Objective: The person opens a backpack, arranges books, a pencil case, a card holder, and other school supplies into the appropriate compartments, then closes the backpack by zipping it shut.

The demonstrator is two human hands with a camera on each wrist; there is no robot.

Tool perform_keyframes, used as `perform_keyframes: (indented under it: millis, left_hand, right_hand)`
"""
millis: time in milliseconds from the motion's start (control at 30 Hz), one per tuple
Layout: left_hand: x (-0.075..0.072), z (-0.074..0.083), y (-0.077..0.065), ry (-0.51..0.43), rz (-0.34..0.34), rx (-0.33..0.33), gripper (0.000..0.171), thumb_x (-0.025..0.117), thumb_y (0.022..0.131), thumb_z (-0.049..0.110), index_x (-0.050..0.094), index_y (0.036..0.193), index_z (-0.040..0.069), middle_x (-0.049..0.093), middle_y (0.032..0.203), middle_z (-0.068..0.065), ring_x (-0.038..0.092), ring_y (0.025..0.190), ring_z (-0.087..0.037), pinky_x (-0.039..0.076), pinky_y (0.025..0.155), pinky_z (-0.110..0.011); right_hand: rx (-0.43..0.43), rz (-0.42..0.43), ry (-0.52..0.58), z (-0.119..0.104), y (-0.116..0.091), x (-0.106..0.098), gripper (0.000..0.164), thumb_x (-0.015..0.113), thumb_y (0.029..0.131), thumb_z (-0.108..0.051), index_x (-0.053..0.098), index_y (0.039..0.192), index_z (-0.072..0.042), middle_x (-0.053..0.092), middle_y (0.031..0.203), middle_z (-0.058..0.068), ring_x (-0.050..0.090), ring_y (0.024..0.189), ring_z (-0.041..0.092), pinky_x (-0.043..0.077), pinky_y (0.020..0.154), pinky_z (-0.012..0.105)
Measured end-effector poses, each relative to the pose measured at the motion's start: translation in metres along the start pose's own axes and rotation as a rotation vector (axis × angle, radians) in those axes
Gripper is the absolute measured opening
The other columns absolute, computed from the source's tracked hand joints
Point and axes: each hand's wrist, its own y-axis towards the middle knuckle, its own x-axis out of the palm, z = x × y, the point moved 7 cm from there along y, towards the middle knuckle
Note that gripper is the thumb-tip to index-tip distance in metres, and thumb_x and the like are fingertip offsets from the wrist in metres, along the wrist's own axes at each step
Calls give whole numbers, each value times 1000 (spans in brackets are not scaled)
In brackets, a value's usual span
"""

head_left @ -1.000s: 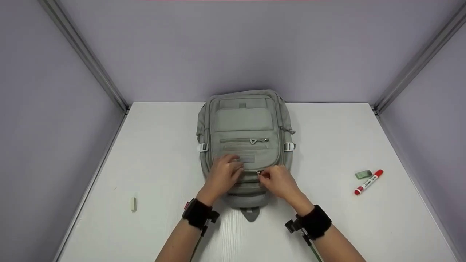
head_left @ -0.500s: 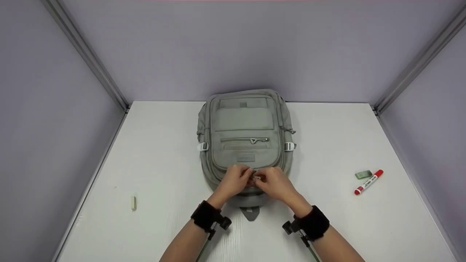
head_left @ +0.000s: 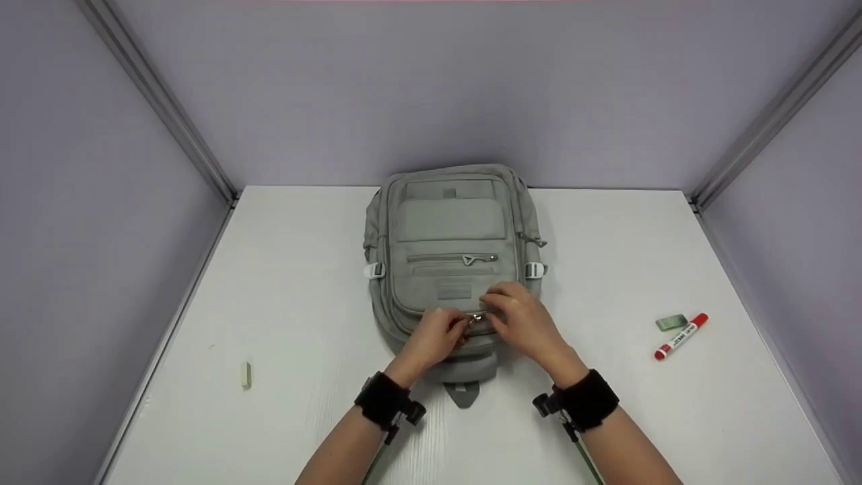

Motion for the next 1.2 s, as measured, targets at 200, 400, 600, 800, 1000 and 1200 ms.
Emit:
perform_keyframes:
  millis: [200,400,600,800,1000,1200]
  left_hand:
    - [0,8,-1,254,44,89,13,63,96,12,72,87,9,63,72,5,53,59,-5,44,56,-25]
    - [-1,16,-7,439,100,142,12,66,95,16,70,85,13,68,78,1,65,68,-15,50,60,-35]
    - [-7,17,-14,501,163,167,8,66,95,14,71,90,12,70,84,-2,68,75,-23,53,63,-40]
    - [-16,12,-22,441,199,197,7,66,94,11,72,91,9,70,86,-4,68,76,-22,54,64,-39]
    - [-27,4,-28,393,230,212,7,67,93,9,74,94,6,71,86,-5,69,77,-21,55,67,-37]
    - [-38,-8,-33,371,231,188,7,68,93,8,74,94,6,72,87,-6,69,79,-22,55,69,-38]
  right_hand:
    - [-139,22,-108,6,1,7,21,83,78,-5,76,98,-6,64,116,14,59,109,34,45,95,48]
    - [-80,1,-70,15,2,9,12,81,79,-7,79,91,-10,67,119,9,60,113,30,50,90,43]
    - [-47,-32,-39,19,1,10,9,77,83,-9,79,92,-10,68,119,8,61,114,31,48,93,44]
    - [-41,-68,-9,19,1,9,10,74,86,-11,78,95,-8,67,122,10,60,117,30,42,102,44]
    - [-39,-76,9,20,2,8,10,72,87,-8,77,96,-6,67,121,11,60,117,31,41,102,45]
    - [-57,-61,33,20,4,9,9,69,90,-8,73,97,-5,68,119,13,61,114,31,42,102,46]
